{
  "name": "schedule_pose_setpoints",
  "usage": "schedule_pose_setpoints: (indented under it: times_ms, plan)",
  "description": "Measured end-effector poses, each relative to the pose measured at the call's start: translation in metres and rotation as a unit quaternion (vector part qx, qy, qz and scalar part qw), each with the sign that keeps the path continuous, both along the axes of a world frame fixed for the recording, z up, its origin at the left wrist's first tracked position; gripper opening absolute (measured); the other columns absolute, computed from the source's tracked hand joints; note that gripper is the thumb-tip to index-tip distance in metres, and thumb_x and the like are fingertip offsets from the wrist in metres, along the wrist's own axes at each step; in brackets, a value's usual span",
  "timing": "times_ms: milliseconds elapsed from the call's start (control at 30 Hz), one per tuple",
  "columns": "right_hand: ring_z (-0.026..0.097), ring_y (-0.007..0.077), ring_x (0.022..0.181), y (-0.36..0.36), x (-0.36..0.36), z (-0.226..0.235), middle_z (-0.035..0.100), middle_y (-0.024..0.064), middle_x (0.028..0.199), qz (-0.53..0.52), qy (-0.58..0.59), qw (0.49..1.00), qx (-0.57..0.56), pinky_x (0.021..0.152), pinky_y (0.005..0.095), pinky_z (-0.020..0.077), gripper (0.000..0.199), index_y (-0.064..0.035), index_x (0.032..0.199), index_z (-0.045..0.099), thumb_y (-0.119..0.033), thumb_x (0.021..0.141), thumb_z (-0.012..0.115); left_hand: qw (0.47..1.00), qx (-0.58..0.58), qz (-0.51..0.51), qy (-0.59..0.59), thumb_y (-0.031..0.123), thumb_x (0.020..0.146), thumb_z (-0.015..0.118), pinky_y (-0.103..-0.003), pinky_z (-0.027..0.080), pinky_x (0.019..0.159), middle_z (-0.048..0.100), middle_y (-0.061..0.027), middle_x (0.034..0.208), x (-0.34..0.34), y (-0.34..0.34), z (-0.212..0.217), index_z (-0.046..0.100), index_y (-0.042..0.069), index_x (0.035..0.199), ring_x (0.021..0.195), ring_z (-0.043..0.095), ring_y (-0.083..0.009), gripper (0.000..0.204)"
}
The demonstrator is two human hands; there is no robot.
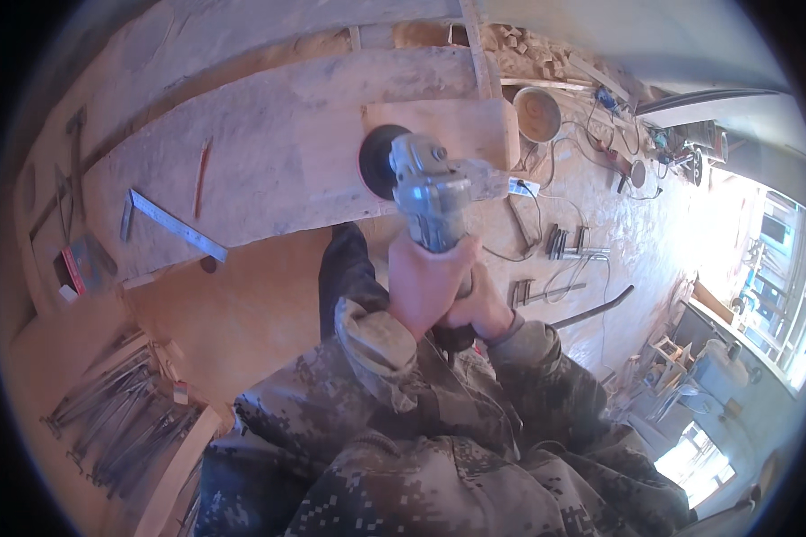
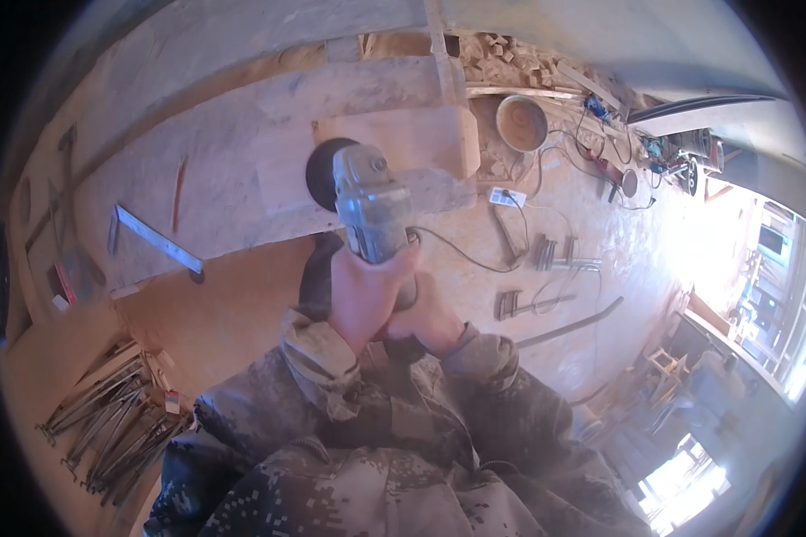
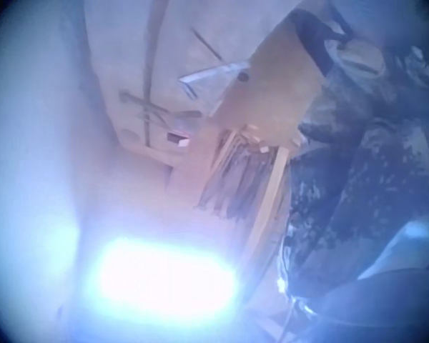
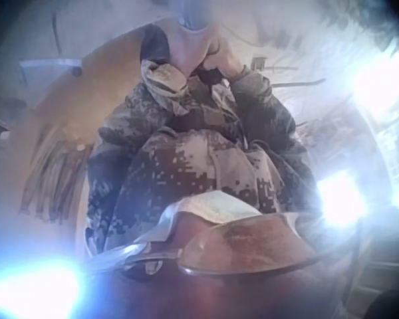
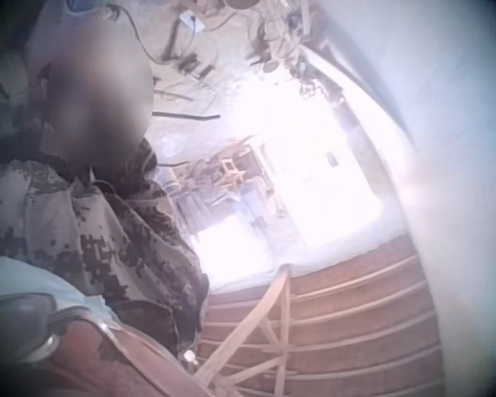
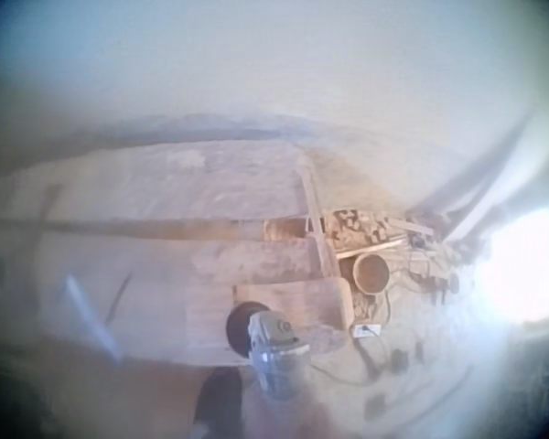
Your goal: The person marks a wooden piece with a pencil and ruler, then uses an angle grinder to cut and shape the wood. The person holds the wood with one hand and operates the grinder with the other, creating curved edges on the piece.
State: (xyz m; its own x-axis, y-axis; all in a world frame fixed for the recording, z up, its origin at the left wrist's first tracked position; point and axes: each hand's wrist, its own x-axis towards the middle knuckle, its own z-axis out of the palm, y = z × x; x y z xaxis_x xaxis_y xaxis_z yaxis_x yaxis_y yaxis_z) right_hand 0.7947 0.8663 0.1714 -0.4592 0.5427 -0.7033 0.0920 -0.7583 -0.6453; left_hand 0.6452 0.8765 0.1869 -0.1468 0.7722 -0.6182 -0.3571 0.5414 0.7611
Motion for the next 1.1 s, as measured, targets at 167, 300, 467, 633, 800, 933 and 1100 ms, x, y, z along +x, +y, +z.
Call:
schedule_pose_setpoints:
  times_ms: [167,300,467,633,800,933,1100]
  plan:
    - [0.072,0.0159,0.091,0.009,-0.013,0.007,0.076,0.0057,0.098,0.029,-0.022,0.999,0.000,0.083,0.0343,0.0583,0.048,0.0033,0.113,0.071,-0.004,0.066,0.082,1.000,-0.015,0.003,0.006,0.016,0.089,0.082,-0.035,0.056,0.071,0.076,-0.0065,0.088,-0.010,-0.004,-0.009,0.074,-0.002,0.098,0.077,0.069,-0.0125,0.022]
    - [0.073,0.0188,0.100,-0.026,0.000,0.005,0.076,0.0087,0.109,0.155,-0.081,0.984,0.013,0.088,0.0372,0.0586,0.061,0.0039,0.127,0.068,-0.007,0.068,0.081,0.999,-0.038,-0.002,0.015,0.012,0.089,0.082,-0.033,0.056,0.073,0.075,-0.0038,0.091,-0.010,-0.044,0.002,0.076,-0.001,0.100,0.079,0.068,-0.0118,0.018]
    - [0.071,0.0168,0.103,-0.053,0.000,0.027,0.075,0.0092,0.112,0.060,-0.036,0.997,0.026,0.089,0.0369,0.0573,0.062,0.0024,0.126,0.068,-0.008,0.068,0.084,0.999,-0.038,0.018,-0.006,0.011,0.088,0.082,-0.033,0.056,0.073,0.075,-0.0043,0.091,0.005,-0.073,0.010,0.074,-0.001,0.102,0.081,0.069,-0.0122,0.020]
    - [0.071,0.0171,0.099,-0.037,0.003,0.010,0.076,0.0092,0.105,0.104,-0.024,0.994,-0.026,0.089,0.0363,0.0569,0.052,0.0034,0.117,0.071,-0.006,0.066,0.080,0.999,-0.031,-0.001,0.015,0.013,0.088,0.082,-0.035,0.057,0.072,0.077,-0.0063,0.088,-0.003,-0.054,0.004,0.074,-0.002,0.099,0.078,0.070,-0.0136,0.020]
    - [0.071,0.0165,0.087,-0.045,0.000,0.009,0.076,0.0075,0.094,0.058,-0.018,0.998,0.011,0.077,0.0344,0.0574,0.044,0.0034,0.109,0.073,-0.004,0.066,0.079,1.000,-0.028,-0.005,0.007,0.010,0.090,0.082,-0.033,0.055,0.073,0.074,-0.0030,0.095,-0.001,-0.060,0.000,0.073,0.000,0.106,0.081,0.065,-0.0115,0.021]
    - [0.071,0.0164,0.084,-0.052,-0.004,0.020,0.075,0.0069,0.092,0.006,-0.015,0.998,0.054,0.074,0.0342,0.0572,0.041,0.0033,0.108,0.073,-0.003,0.068,0.078,0.999,-0.027,0.025,-0.002,0.014,0.088,0.082,-0.035,0.057,0.071,0.077,-0.0069,0.087,0.009,-0.069,0.000,0.074,-0.003,0.099,0.076,0.069,-0.0128,0.021]
    - [0.071,0.0161,0.096,-0.034,0.002,0.005,0.076,0.0079,0.101,0.091,-0.017,0.995,-0.024,0.086,0.0347,0.0567,0.048,0.0031,0.115,0.071,-0.004,0.068,0.079,1.000,-0.023,-0.003,-0.017,0.010,0.090,0.082,-0.032,0.055,0.072,0.073,-0.0024,0.092,-0.002,-0.050,0.000,0.073,0.000,0.103,0.080,0.065,-0.0108,0.019]
